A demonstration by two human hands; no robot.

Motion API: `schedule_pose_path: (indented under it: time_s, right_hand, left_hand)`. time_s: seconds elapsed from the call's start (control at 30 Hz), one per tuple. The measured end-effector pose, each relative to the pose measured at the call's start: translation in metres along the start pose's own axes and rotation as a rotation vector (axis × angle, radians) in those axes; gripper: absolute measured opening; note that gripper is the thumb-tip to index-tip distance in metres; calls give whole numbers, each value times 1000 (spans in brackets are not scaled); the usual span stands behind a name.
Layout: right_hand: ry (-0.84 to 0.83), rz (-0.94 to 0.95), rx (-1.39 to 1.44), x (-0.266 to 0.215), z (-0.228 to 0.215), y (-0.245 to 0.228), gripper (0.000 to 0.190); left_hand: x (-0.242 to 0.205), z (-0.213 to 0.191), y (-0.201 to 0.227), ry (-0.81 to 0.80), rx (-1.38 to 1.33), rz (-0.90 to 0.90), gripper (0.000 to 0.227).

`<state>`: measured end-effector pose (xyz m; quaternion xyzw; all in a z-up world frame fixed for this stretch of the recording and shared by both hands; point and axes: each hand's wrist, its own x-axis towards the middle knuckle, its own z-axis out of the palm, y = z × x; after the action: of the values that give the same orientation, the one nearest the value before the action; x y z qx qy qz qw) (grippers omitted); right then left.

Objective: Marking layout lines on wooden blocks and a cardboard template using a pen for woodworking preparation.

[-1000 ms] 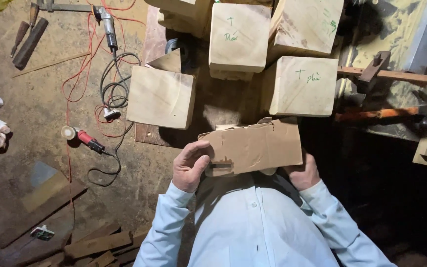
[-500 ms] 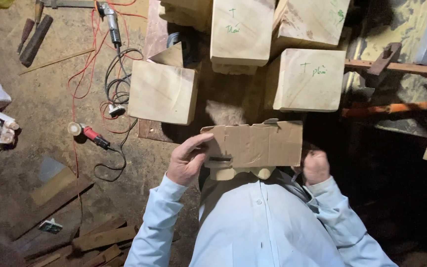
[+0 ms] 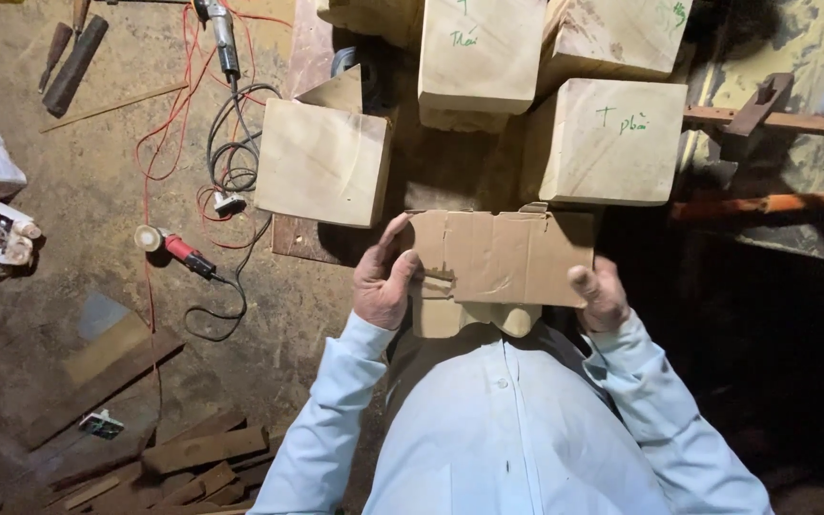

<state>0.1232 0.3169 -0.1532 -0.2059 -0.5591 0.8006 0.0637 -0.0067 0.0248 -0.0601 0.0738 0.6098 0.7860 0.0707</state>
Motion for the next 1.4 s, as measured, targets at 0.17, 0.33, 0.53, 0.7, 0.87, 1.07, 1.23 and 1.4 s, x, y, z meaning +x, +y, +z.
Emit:
schedule_pose_path:
  time_s: [0.17,0.33,0.53,0.7,0.87,1.07,1.23,1.4]
  right_hand:
    - [4,149,108,-16,99,-115,32]
    - [104,98,165,-29,33,-53,30]
    - [154,115,100,-32,-5,-46,23]
    - [212,133,15,-24,-7,-62,10]
    - [209,209,-103,-21,-23,-69,9]
    - [222,158,-149,-16,-2,-82,7]
    - [202,141,-208,-18,1,-93,9]
    - [207,154,-213,-19,-3,-91,5]
  left_hand:
    - [-16,3,-39,185,160,88,40]
    - [-31,44,-19,227,138,8,37]
    - [-44,42,-24,99,78,-51,46]
    - [-39,20,-14,10,-68,-160,69]
    - [-32,25,-6,-9,72,-213,31]
    - [-31,20,6,-4,63,-387,37]
    - [-21,30,26,15,144,-408,41]
    - [-22,26,17,4,197,-367,43]
